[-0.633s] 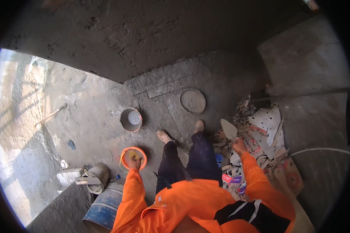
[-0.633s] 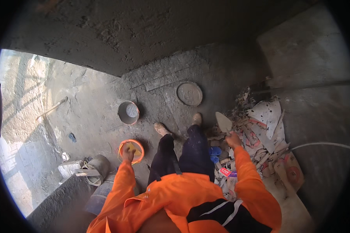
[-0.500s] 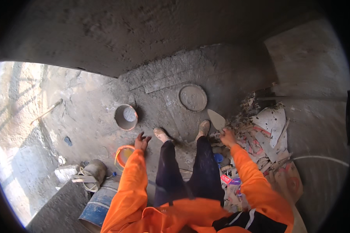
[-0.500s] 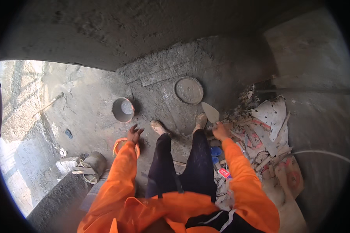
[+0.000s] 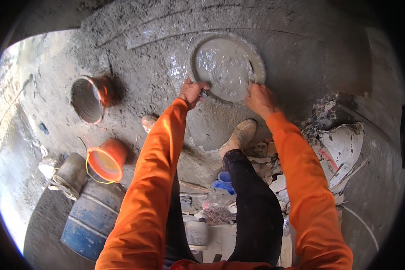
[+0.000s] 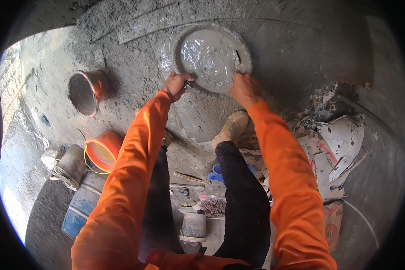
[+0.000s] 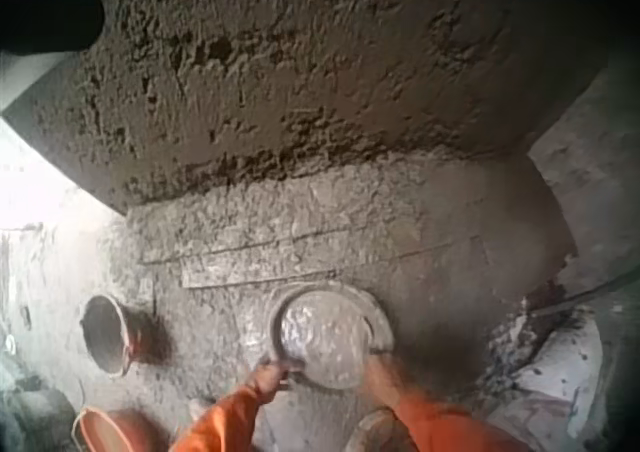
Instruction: The person applies mortar to the edge of a wall around a window opening using a trowel, scoops more mortar from a bucket on the floor, and smooths the plaster with a float.
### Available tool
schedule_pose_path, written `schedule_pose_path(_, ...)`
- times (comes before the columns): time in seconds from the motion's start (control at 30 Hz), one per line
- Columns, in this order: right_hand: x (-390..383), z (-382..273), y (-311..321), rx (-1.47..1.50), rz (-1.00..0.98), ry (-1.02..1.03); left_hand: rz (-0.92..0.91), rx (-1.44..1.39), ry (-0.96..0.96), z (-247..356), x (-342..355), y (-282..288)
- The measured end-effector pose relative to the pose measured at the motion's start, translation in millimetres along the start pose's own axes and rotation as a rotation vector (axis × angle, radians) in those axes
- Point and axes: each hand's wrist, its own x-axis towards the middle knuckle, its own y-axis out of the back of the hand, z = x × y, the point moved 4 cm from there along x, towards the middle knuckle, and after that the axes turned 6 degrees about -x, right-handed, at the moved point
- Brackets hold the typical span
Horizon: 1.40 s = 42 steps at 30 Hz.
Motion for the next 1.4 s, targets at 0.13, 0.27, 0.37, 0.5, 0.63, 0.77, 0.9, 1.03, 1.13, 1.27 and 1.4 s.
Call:
schedule_pose_path(0.13, -4.7, 25.9, -33.3, 0.283, 0.042, 0.022, -0.047, -0.089, -0.131, -10.5, -9.0, -39.0)
schedule_pose_path(0.27, -8.7, 17.2, -47.9, 0.697, -0.091, -0.003, 0.012, -0.195, -0.236, -26.4, -27.2, -39.1)
schedule_pose_path(0.37, -41.2, 24.3, -43.3, 0.736, -0.017, 0.066, 0.031, -0.207, -0.232, -23.7, -32.3, -34.6)
schedule_pose_path(0.5, -70.3, 26.1, -27.8, 0.376, 0.164, 0.145, 0.058, -0.208, -0.186, -25.9, -34.6, -21.3)
schedule_pose_path(0.63, -80.5, 9.3, 11.4, 0.030, 0.245, 0.127, 0.037, -0.188, -0.184, -26.8, -31.6, -19.4)
schedule_pose_path(0.77, -47.0, 4.2, 13.9, -0.293, 0.199, 0.049, 0.015, -0.159, -0.215, -18.2, -39.5, -24.9)
schedule_pose_path(0.9, 3.5, 13.1, -36.7, -0.020, 0.069, 0.076, 0.013, -0.124, -0.213, -17.4, -39.8, -36.9)
schedule_pose_path(1.03, 4.5, 5.3, -50.9, 0.581, -0.156, 0.034, -0.010, -0.137, -0.166, -16.6, -36.6, -24.4)
schedule_pose_path(1.13, -18.5, 11.0, -49.5, 0.733, -0.070, 0.085, 0.027, -0.237, -0.226, -20.7, -43.6, -29.9)
schedule_pose_path(1.27, -39.5, 21.5, -40.3, 0.616, -0.038, 0.076, 0.060, -0.336, -0.233, -8.3, -62.8, -34.9)
schedule_pose_path(1.4, -71.1, 16.0, -25.5, 0.563, -0.033, 0.051, 0.122, -0.334, -0.250, 8.6, -98.2, -16.9)
